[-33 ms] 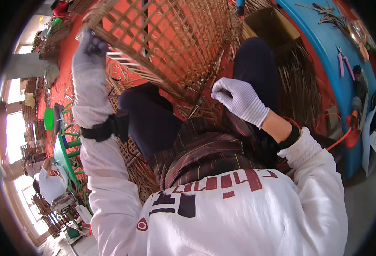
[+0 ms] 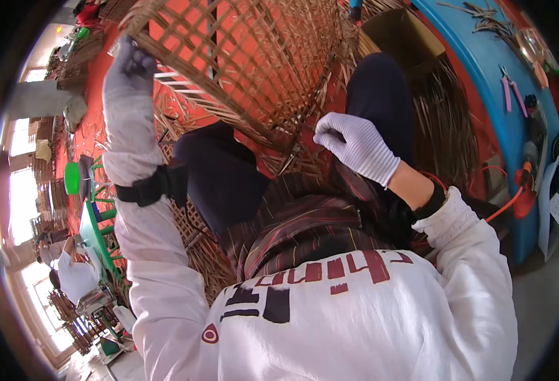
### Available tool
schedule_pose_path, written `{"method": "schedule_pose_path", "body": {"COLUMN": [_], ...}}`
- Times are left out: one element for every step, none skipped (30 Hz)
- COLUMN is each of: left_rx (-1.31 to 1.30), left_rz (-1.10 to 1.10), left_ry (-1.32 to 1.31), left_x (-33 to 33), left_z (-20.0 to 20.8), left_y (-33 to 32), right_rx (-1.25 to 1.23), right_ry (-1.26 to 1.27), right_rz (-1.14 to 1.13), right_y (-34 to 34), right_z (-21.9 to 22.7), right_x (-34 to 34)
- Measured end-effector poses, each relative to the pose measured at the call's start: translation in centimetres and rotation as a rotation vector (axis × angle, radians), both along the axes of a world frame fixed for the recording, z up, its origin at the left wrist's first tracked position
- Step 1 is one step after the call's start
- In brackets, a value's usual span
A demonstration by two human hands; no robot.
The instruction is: The person is weaving and assembling a piece of bamboo furniture, using a nail gun and pliers to secure bamboo strips.
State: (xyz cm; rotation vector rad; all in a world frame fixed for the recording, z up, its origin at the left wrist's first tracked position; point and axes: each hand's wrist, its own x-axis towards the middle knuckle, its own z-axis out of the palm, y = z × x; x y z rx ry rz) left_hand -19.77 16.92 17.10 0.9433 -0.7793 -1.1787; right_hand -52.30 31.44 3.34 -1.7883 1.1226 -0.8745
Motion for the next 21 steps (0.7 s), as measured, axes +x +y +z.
{"method": "schedule_pose_path", "body": {"left_rx": [-0.015,-0.006,-0.017,-0.029,-0.024,-0.069,-0.114,-0.123,-0.124,-0.121,-0.125,-0.129,-0.136,-0.146,-0.153,-0.133,-0.115,-0.158,-0.199,-0.166,-0.152], "left_rz": [0.021,0.014,0.064,0.112,0.114,0.078,0.031,0.021,0.024,0.018,0.016,0.014,0.011,0.017,0.033,0.099,0.162,0.176,0.182,0.178,0.169], "left_ry": [-0.042,-0.04,-0.066,-0.092,-0.095,-0.092,-0.083,-0.076,-0.082,-0.082,-0.084,-0.083,-0.09,-0.099,-0.126,-0.231,-0.326,-0.496,-0.655,-0.526,-0.386], "left_x": [-0.1,-0.7,-1.3,-1.8,-0.9,1.1,1.2,1.2,1.4,0.4,-0.5,-1.5,-2.6,-3.5,-4.7,-5.2,-6.1,-6.4,-7.2,-8.4,-9.4], "left_z": [0.8,1.4,1.8,1.8,1.9,2.2,2.6,2.9,2.6,2.4,2.5,2.4,2.6,2.7,2.6,3.3,3.0,3.2,3.0,2.7,2.8], "left_y": [-1.1,-2.0,-2.8,-3.8,-5.3,-7.1,-7.7,-8.3,-8.5,-8.7,-8.5,-8.3,-7.7,-6.8,-6.0,-4.7,-3.4,-1.6,-0.2,0.7,2.4], "right_rx": [0.009,-0.005,-0.018,-0.026,-0.021,-0.007,0.007,-0.009,-0.005,0.003,0.007,0.007,0.011,0.006,-0.01,-0.022,-0.039,-0.051,-0.119,-0.16,-0.221], "right_ry": [-0.002,0.0,0.001,0.015,0.013,0.001,-0.006,0.007,0.005,0.001,-0.005,-0.001,0.006,0.018,0.022,0.024,0.034,0.019,0.005,-0.006,-0.012], "right_rz": [0.0,-0.012,-0.025,-0.034,-0.033,-0.025,-0.03,-0.035,-0.032,-0.051,-0.066,-0.067,-0.076,-0.085,-0.082,-0.068,-0.063,-0.069,-0.097,-0.125,-0.155], "right_y": [-0.1,-0.1,0.0,0.0,-0.1,-0.2,-0.4,-0.5,-0.7,-0.9,-1.0,-1.2,-1.3,-1.6,-1.6,-1.9,-2.4,-2.7,-2.9,-3.2,-2.9], "right_z": [-0.1,-0.4,-0.6,-0.8,-0.8,-0.7,-0.6,-0.5,-0.7,-1.0,-1.2,-1.1,-1.0,-0.6,-0.3,0.3,0.7,1.4,2.0,2.9,4.3], "right_x": [0.0,-0.3,-0.5,-0.8,-0.7,-0.4,-0.5,-0.5,-0.5,-0.8,-1.0,-1.2,-1.4,-1.5,-1.8,-1.6,-1.7,-1.2,-1.2,-1.4,-1.7]}}
